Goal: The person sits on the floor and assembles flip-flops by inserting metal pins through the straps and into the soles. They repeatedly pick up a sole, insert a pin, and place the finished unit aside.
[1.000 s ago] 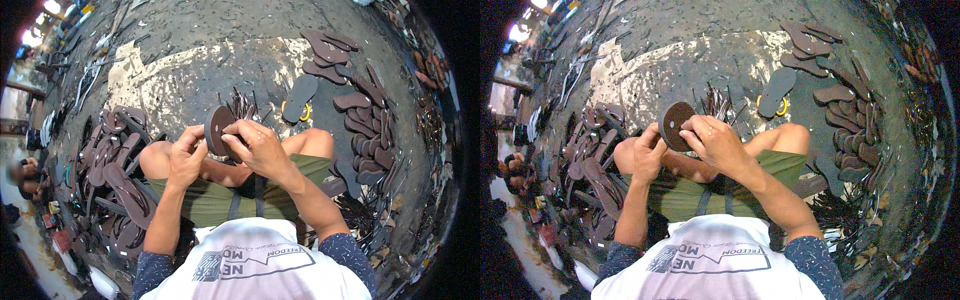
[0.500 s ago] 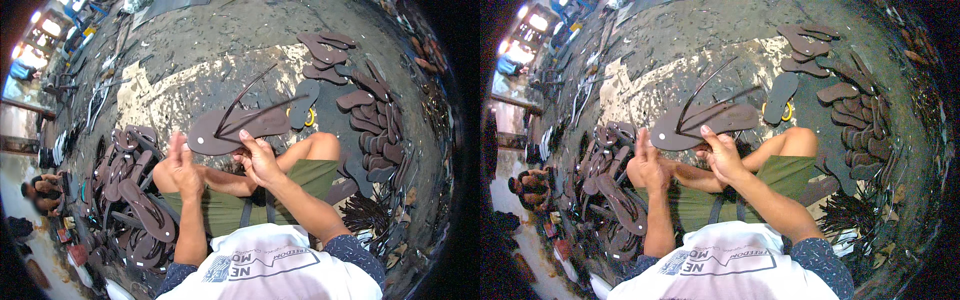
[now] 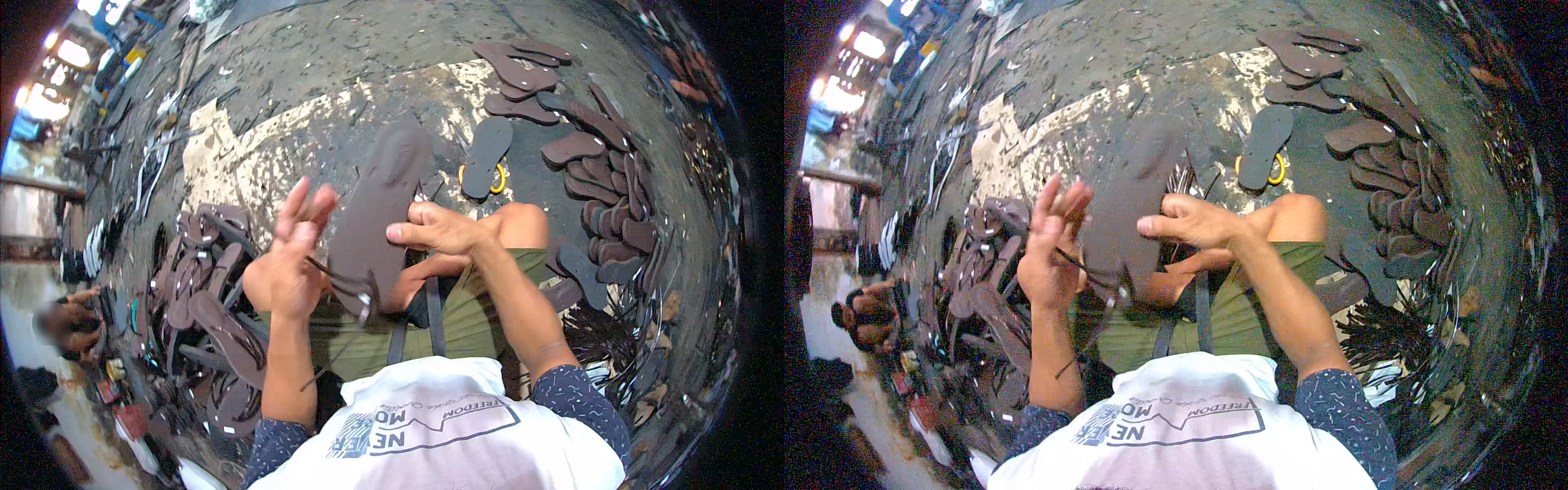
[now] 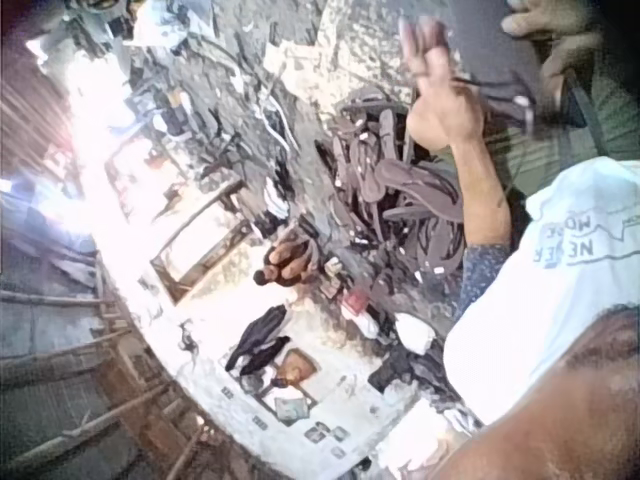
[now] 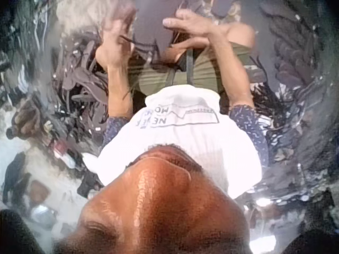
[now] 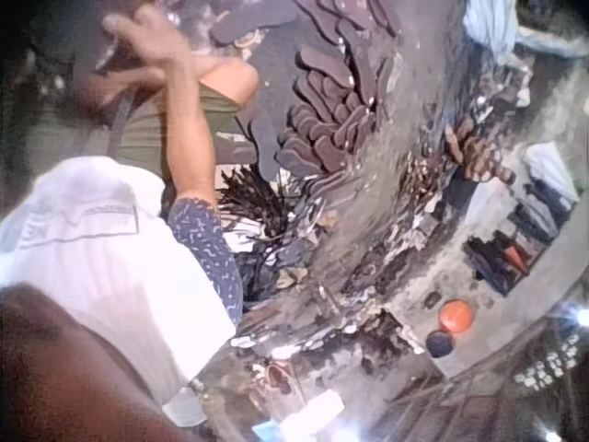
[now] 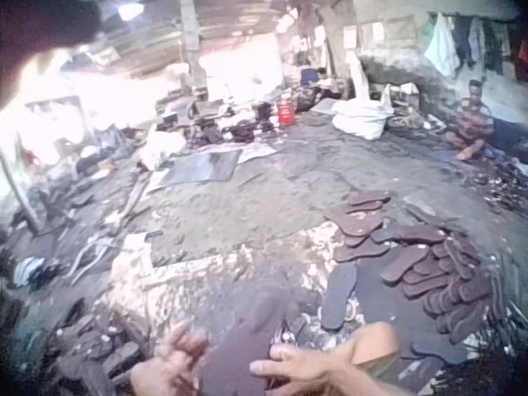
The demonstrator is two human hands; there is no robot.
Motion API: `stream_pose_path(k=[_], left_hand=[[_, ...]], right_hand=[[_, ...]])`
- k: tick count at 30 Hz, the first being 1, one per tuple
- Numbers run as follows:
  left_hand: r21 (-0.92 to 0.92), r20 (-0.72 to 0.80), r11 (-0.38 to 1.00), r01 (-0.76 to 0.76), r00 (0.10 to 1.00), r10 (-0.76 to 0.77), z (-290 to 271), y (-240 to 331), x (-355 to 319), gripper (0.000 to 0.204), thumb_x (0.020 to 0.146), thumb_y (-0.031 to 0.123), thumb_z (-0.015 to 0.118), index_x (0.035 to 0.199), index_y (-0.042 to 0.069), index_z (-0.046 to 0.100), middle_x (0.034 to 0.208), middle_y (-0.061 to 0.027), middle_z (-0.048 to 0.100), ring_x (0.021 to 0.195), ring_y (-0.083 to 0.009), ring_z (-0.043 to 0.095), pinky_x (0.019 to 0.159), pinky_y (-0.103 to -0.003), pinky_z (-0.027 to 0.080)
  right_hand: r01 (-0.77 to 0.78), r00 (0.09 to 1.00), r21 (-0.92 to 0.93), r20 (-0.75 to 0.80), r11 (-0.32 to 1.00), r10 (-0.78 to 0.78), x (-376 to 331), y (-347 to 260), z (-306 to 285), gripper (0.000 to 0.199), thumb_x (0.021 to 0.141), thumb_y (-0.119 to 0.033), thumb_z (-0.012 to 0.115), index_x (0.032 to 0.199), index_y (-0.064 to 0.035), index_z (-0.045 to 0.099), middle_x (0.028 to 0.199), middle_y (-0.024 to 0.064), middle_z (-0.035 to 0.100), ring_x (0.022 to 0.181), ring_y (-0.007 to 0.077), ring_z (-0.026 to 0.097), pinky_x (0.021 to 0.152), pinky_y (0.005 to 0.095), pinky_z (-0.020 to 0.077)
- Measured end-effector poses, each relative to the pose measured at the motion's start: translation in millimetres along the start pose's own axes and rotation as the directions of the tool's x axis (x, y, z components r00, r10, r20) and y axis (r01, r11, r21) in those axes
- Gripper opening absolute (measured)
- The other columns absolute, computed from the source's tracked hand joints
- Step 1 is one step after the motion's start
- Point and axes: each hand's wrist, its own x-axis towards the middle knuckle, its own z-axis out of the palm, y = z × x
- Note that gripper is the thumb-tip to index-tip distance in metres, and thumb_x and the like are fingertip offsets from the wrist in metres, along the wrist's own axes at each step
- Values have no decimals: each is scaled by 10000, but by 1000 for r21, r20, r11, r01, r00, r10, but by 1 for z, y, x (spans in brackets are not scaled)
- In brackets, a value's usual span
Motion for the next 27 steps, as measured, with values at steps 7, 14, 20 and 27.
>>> stream_pose_path(k=[7, 14, 20, 27], left_hand=[[-203, 172, 920, 335, 937, -304, -14, -20, 27, 452, 998, 201, 628, 1393, -4, 551, 1290, -140, 666, 1135, -249, 658, 1009, -410, 530], [-144, -282, 986, -78, 959, 35, -43, -33, 39, 395, 1022, 83, 590, 1400, -6, 517, 1286, -119, 652, 1149, -227, 649, 946, -385, 568], [-69, -206, 996, -56, 978, 41, -10, -30, 12, 466, 1010, 75, 603, 1441, -41, 469, 1390, -152, 599, 1204, -242, 623, 997, -390, 540], [-10, -194, 999, -45, 980, 42, -6, -27, -5, 398, 959, 89, 682, 1323, -26, 570, 1218, -146, 695, 1033, -201, 673, 943, -350, 552]], right_hand=[[-94, 996, -244, -26, 965, 90, 6, -22, -3, 236, 995, -214, 699, 1097, -3, 666, 967, 20, 673, 904, 101, 609, 820, 297, 516], [359, 663, -532, -433, 767, -610, -20, 33, 43, 256, 839, -102, 846, 1010, -66, 660, 1275, 105, 622, 1070, 160, 631, 876, 299, 547], [364, 514, -87, -812, 927, -278, 34, 13, 1, 418, 888, -172, 824, 1141, -26, 526, 985, 34, 570, 821, 85, 567, 690, 242, 496], [191, 847, 519, -516, 833, 128, 55, -1, 29, 284, 921, -102, 771, 1090, -84, 544, 810, -26, 565, 587, 42, 497, 519, 185, 446]])
